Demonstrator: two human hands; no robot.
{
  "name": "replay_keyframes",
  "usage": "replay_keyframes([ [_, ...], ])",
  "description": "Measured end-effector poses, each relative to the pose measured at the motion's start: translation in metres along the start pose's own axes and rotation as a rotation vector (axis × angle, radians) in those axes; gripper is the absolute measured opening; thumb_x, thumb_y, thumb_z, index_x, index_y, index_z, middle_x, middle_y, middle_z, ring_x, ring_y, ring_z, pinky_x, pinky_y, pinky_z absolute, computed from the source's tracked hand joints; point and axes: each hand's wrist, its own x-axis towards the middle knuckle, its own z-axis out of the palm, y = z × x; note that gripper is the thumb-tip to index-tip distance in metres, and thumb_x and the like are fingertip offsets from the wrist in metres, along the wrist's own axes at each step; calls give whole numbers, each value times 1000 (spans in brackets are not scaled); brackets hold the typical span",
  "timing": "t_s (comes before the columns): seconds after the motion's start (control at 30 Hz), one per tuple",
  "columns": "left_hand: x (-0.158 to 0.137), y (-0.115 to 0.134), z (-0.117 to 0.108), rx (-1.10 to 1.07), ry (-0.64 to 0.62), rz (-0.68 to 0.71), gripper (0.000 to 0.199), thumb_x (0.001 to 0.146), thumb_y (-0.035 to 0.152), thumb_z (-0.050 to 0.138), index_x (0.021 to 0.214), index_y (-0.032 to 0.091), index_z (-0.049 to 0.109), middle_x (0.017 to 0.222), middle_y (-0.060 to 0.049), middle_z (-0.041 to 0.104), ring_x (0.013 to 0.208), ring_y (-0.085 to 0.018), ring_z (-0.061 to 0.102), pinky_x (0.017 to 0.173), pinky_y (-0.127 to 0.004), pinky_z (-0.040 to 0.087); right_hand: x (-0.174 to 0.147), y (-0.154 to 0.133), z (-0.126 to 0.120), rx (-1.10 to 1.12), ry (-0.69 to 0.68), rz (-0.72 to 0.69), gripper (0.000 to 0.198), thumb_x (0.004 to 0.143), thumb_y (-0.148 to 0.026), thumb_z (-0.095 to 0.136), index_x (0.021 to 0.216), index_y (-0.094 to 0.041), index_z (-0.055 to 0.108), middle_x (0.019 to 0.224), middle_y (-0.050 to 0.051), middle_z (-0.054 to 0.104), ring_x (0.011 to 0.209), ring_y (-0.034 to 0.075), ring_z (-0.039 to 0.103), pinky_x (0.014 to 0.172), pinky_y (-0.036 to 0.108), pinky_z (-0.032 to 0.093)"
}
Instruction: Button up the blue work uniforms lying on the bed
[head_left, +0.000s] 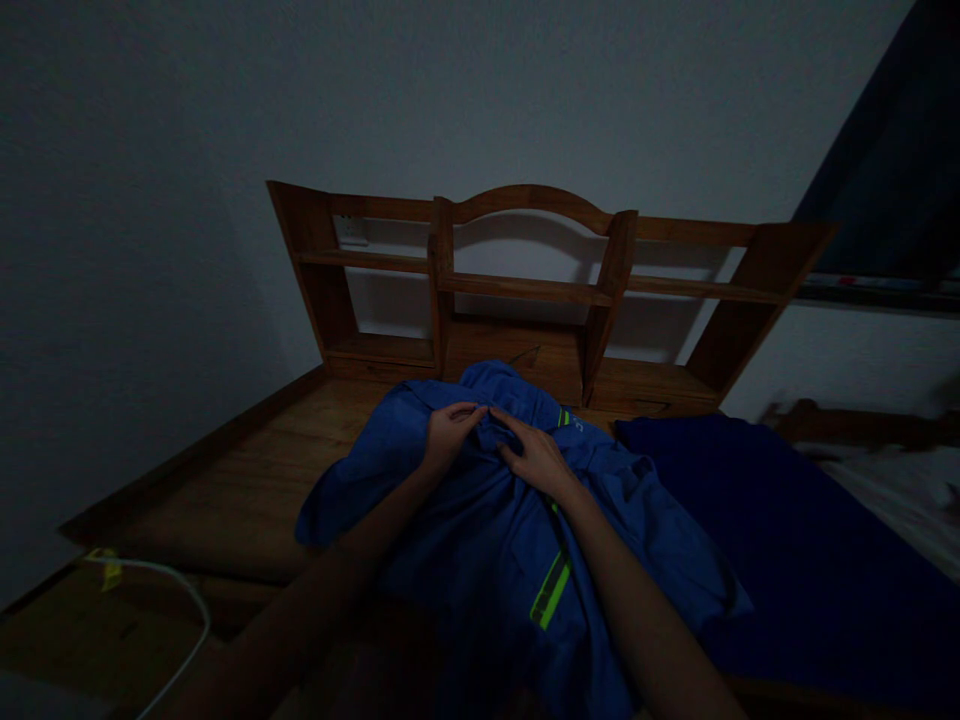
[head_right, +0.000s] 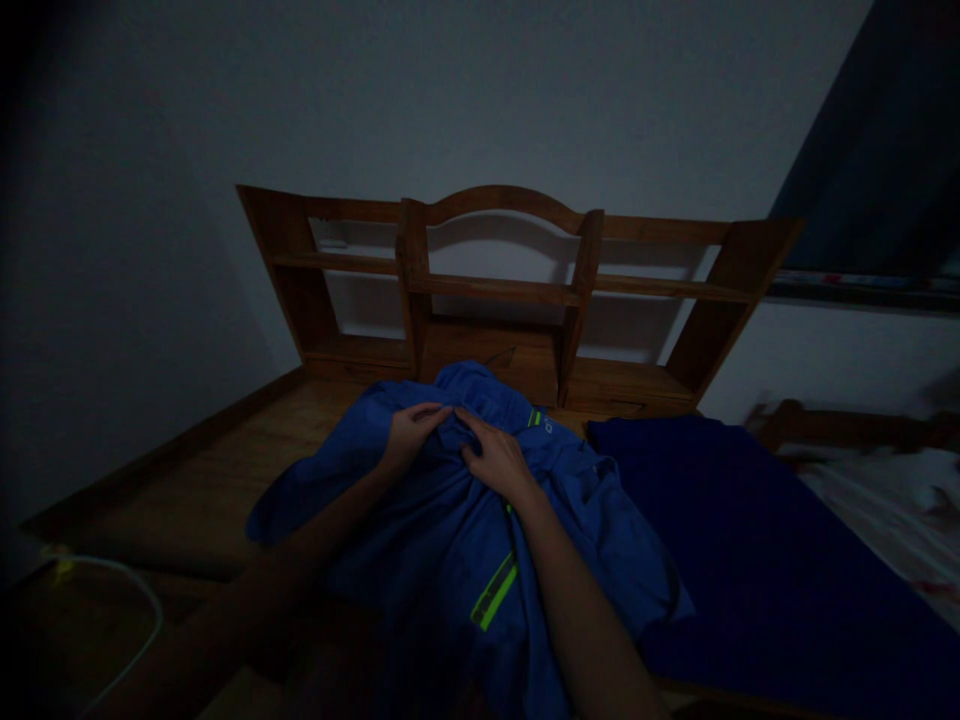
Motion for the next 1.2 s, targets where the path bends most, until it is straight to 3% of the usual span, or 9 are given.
replay_keyframes([
  [0.23, 3, -6, -4, -61, -36, -6, 42, 60, 39, 75, 92, 13, 68, 85, -7, 70, 76, -19, 67, 71, -32, 55, -1, 0, 1, -24, -1, 19, 60, 81, -21, 50, 137, -33, 34, 136, -4, 46, 122, 16, 47, 103, 36, 39],
  [0.7, 9, -16, -10, 50, 113, 57, 35, 69, 34, 66, 97, 15, 59, 70, -3, 67, 61, -15, 64, 59, -24, 51, 0, -1, 0, -26, -5, 25, 57, 82, -22, 49, 137, -31, 36, 135, -3, 48, 121, 16, 48, 101, 34, 39],
  [0.9, 7, -12, -9, -8, 67, 47, 34, 70, 32, 64, 100, 15, 63, 70, -2, 66, 59, -12, 61, 57, -21, 48, 0, -1, 0, -46, -12, 47, 45, 84, -25, 47, 129, -29, 46, 126, -1, 56, 115, 16, 52, 98, 31, 41],
  [1.2, 8, -13, -9, -69, 56, 29, 43, 62, 35, 74, 98, 14, 66, 91, -9, 70, 81, -17, 64, 75, -27, 50, 0, 1, 2, -99, -42, 86, 31, 86, -28, 47, 115, -27, 58, 112, -1, 64, 105, 17, 59, 89, 27, 44],
])
